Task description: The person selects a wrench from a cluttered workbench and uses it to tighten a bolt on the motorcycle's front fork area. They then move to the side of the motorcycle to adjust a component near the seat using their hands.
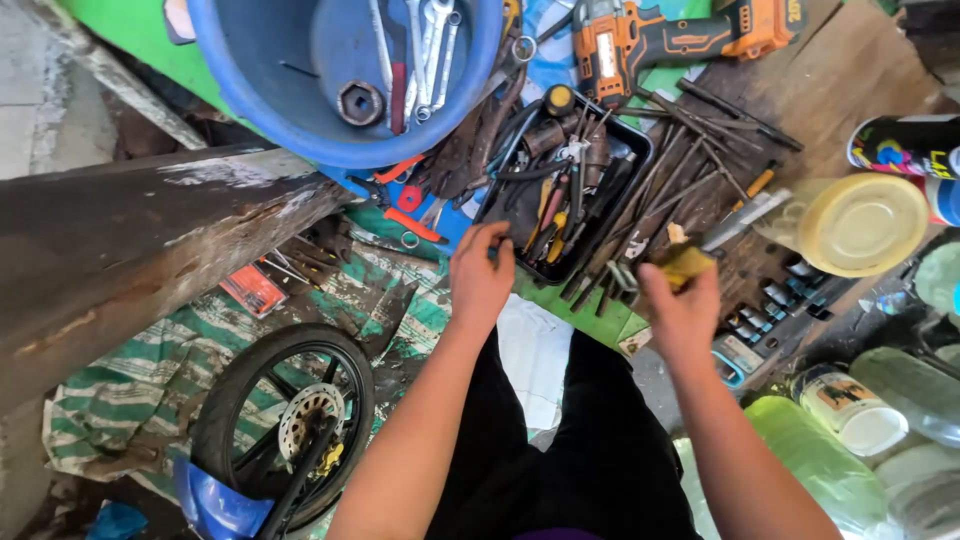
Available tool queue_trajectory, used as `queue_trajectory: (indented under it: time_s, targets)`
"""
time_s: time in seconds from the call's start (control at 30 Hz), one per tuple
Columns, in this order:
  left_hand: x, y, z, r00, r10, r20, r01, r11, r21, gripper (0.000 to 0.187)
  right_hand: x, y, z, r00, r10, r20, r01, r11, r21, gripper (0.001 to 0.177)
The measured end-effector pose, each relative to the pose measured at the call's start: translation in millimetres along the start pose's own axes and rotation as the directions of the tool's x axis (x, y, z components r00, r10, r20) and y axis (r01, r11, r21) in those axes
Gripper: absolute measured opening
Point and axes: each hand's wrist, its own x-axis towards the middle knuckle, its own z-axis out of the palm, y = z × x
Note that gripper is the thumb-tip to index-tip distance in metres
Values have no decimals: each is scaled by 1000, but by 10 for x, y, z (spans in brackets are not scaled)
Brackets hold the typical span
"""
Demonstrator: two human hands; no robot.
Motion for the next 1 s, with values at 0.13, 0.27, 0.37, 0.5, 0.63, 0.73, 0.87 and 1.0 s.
queue_trajectory:
  time_s: [0.13, 0.27, 0.37, 0.5, 0.63, 0.73, 0.87, 1.0]
  targets:
    - [156, 264, 264, 995, 68, 71, -78, 986, 148, 40, 56, 135, -333, 1000, 5, -16, -5, 1000, -2, 62]
    - [296, 164, 623, 990, 53, 134, -97, 932, 350, 65, 95, 176, -540, 955, 269, -128, -298, 854, -426, 79]
    - [400, 156, 676, 992, -46, 121, -2, 928, 373, 71, 213, 619, -648, 904, 383, -192, -413, 658, -630, 91]
    - [486, 250, 610, 965, -166, 202, 120, 968, 220, 44, 293, 854, -566, 918, 357, -174, -365, 585, -725, 97]
    - [308, 471, 512, 971, -150, 186, 132, 986, 106, 36, 221, 256, -369, 957, 239, -164, -284, 657, -698, 85]
    - [-34, 434, 675, 991, 109, 75, -116, 988, 100, 30, 351, 441, -284, 999, -46, 20, 49, 830, -555, 64]
    - [-738, 651, 901, 925, 362, 117, -364, 931, -6, 21, 412, 283, 28, 952, 53, 302, -163, 921, 354, 87]
    - [-1188, 1041, 707, 865, 429, 259, -419, 903, -95, 51, 434, 352, 109, 951, 163, 264, -289, 776, 561, 46]
